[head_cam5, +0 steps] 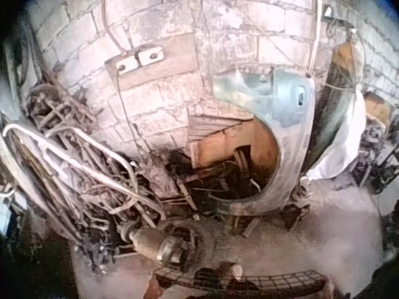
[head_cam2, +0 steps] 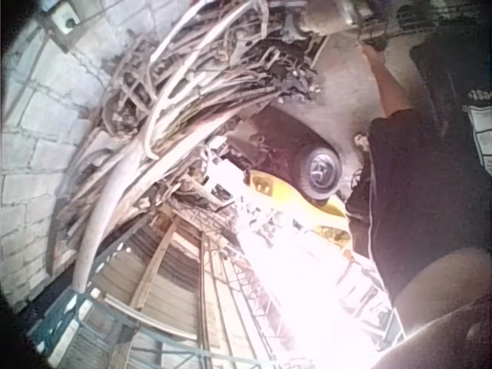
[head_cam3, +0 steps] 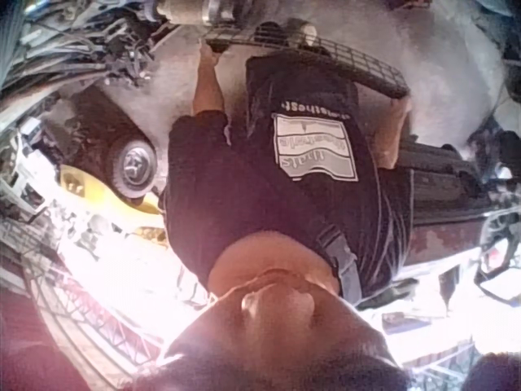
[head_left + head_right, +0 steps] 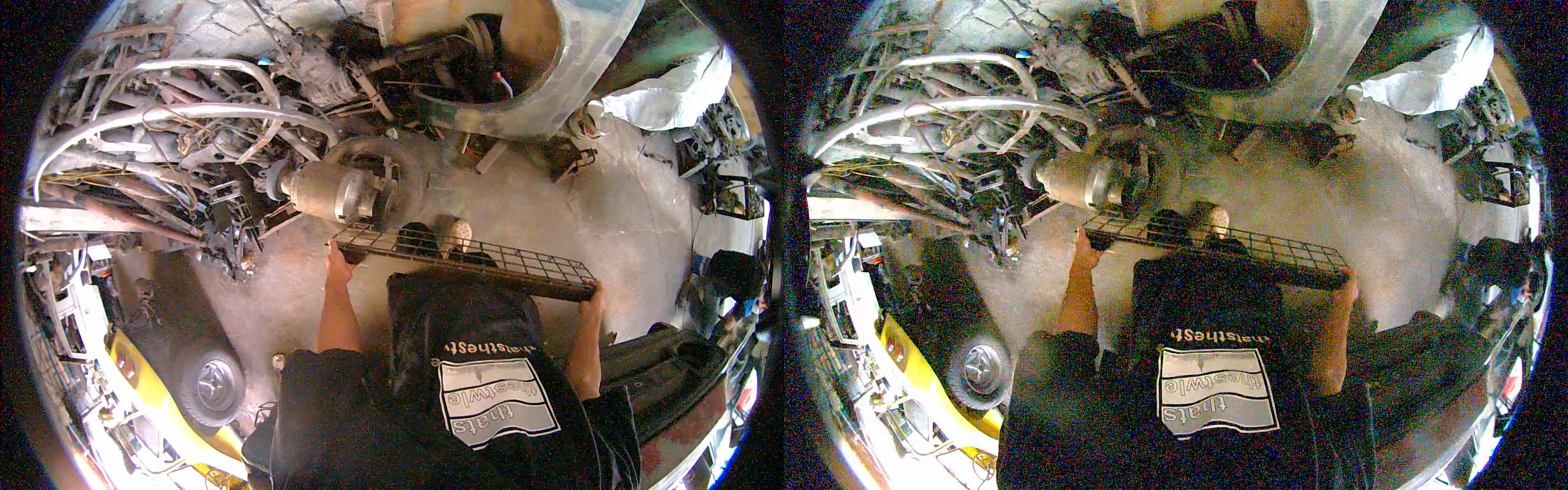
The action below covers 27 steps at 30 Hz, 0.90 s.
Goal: The person holds a rectangular metal grille and repeatedly rubs it against a rotating grinding wheel to clean or deburr its surface. The person adjusts the grille's orientation and position while maintaining contact with the wheel.
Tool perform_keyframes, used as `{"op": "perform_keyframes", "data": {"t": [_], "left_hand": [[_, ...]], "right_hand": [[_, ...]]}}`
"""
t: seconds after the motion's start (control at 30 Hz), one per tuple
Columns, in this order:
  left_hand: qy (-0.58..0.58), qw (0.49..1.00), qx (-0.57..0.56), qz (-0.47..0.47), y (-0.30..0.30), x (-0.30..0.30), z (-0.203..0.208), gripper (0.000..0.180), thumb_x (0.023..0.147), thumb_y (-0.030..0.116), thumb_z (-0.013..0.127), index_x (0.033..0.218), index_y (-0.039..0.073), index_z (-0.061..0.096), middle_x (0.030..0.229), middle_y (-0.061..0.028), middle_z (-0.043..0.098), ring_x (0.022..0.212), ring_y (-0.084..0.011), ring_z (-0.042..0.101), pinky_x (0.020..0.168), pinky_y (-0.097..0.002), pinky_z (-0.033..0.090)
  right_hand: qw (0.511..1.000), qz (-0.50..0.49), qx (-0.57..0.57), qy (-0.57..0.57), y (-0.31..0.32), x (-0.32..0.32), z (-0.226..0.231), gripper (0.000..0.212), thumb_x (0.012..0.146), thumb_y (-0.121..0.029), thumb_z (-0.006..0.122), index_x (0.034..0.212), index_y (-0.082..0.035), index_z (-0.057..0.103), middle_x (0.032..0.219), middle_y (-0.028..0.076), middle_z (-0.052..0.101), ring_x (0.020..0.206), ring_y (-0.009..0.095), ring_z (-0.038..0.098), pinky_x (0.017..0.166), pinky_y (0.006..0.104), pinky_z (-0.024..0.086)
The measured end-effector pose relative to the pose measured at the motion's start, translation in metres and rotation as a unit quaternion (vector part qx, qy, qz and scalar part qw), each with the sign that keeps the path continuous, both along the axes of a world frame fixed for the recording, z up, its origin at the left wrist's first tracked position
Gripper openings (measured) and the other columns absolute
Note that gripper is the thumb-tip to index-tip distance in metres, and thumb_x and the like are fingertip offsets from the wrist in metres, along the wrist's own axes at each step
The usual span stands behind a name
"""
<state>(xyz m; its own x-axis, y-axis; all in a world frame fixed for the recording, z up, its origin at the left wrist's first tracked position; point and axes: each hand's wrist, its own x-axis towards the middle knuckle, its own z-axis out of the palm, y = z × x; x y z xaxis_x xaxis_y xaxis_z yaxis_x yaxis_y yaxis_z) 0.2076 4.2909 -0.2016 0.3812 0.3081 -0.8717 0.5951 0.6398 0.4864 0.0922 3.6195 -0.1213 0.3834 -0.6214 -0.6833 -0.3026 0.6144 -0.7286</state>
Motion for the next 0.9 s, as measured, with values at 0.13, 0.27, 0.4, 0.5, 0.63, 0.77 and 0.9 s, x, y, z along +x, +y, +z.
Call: {"op": "perform_keyframes", "data": {"t": [0.13,0.27,0.4,0.5,0.63,0.77,0.9], "left_hand": [[-0.013,1.000,-0.015,-0.002,-0.002,-0.002,0.008,0.063,0.081,0.046,0.042,0.121,-0.002,0.028,0.117,-0.0179,0.040,0.102,-0.0350,0.045,0.086,-0.0498,0.035],[-0.002,1.000,0.001,-0.026,-0.007,-0.002,0.022,0.049,0.084,0.047,0.033,0.108,0.006,0.040,0.101,-0.0117,0.051,0.085,-0.0273,0.054,0.074,-0.0421,0.045],[-0.010,1.000,0.000,-0.007,-0.001,-0.005,0.014,0.047,0.085,0.048,0.028,0.100,0.008,0.046,0.089,-0.0098,0.057,0.075,-0.0249,0.058,0.067,-0.0393,0.049],[-0.014,0.999,-0.027,0.012,0.013,-0.010,-0.001,0.059,0.081,0.046,0.042,0.117,0.001,0.031,0.113,-0.0158,0.043,0.096,-0.0326,0.049,0.079,-0.0467,0.041],[-0.066,0.996,-0.054,-0.007,0.023,-0.011,-0.009,0.062,0.080,0.046,0.043,0.120,0.001,0.029,0.119,-0.0170,0.038,0.101,-0.0343,0.047,0.081,-0.0472,0.040],[-0.091,0.993,-0.071,-0.003,0.024,-0.013,0.004,0.057,0.080,0.045,0.044,0.117,0.003,0.034,0.116,-0.0154,0.042,0.097,-0.0326,0.049,0.081,-0.0458,0.041],[-0.103,0.991,-0.084,0.005,0.018,-0.011,0.014,0.049,0.080,0.044,0.044,0.111,0.005,0.041,0.105,-0.0124,0.050,0.089,-0.0300,0.053,0.076,-0.0451,0.044]], "right_hand": [[0.997,-0.043,0.013,-0.056,-0.008,-0.003,-0.012,0.016,0.077,-0.018,0.047,0.073,-0.003,0.048,0.072,0.011,0.055,0.071,0.024,0.054,0.070,0.0380,0.045],[0.998,-0.022,-0.012,-0.058,-0.003,0.006,-0.007,0.008,0.071,-0.011,0.051,0.073,-0.004,0.048,0.070,0.011,0.055,0.069,0.023,0.054,0.069,0.0361,0.045],[0.998,-0.028,-0.024,-0.043,0.004,0.018,0.002,0.011,0.066,-0.008,0.054,0.075,-0.005,0.049,0.072,0.011,0.056,0.067,0.024,0.054,0.067,0.0357,0.045],[0.980,0.087,-0.176,0.013,0.010,0.020,0.003,0.012,0.065,-0.009,0.054,0.075,-0.005,0.050,0.074,0.011,0.057,0.066,0.024,0.054,0.065,0.0359,0.046],[0.999,0.003,-0.015,-0.041,0.020,0.022,0.008,0.012,0.065,-0.013,0.055,0.073,-0.005,0.051,0.076,0.011,0.058,0.067,0.024,0.055,0.064,0.0355,0.046],[0.999,-0.028,-0.043,-0.003,0.039,0.020,0.023,0.011,0.067,-0.014,0.055,0.074,-0.005,0.051,0.077,0.011,0.058,0.069,0.024,0.055,0.065,0.0351,0.045],[0.992,-0.107,-0.048,-0.045,0.049,0.027,0.035,0.010,0.068,-0.010,0.055,0.075,-0.004,0.051,0.075,0.010,0.057,0.071,0.024,0.055,0.065,0.0356,0.045]]}}
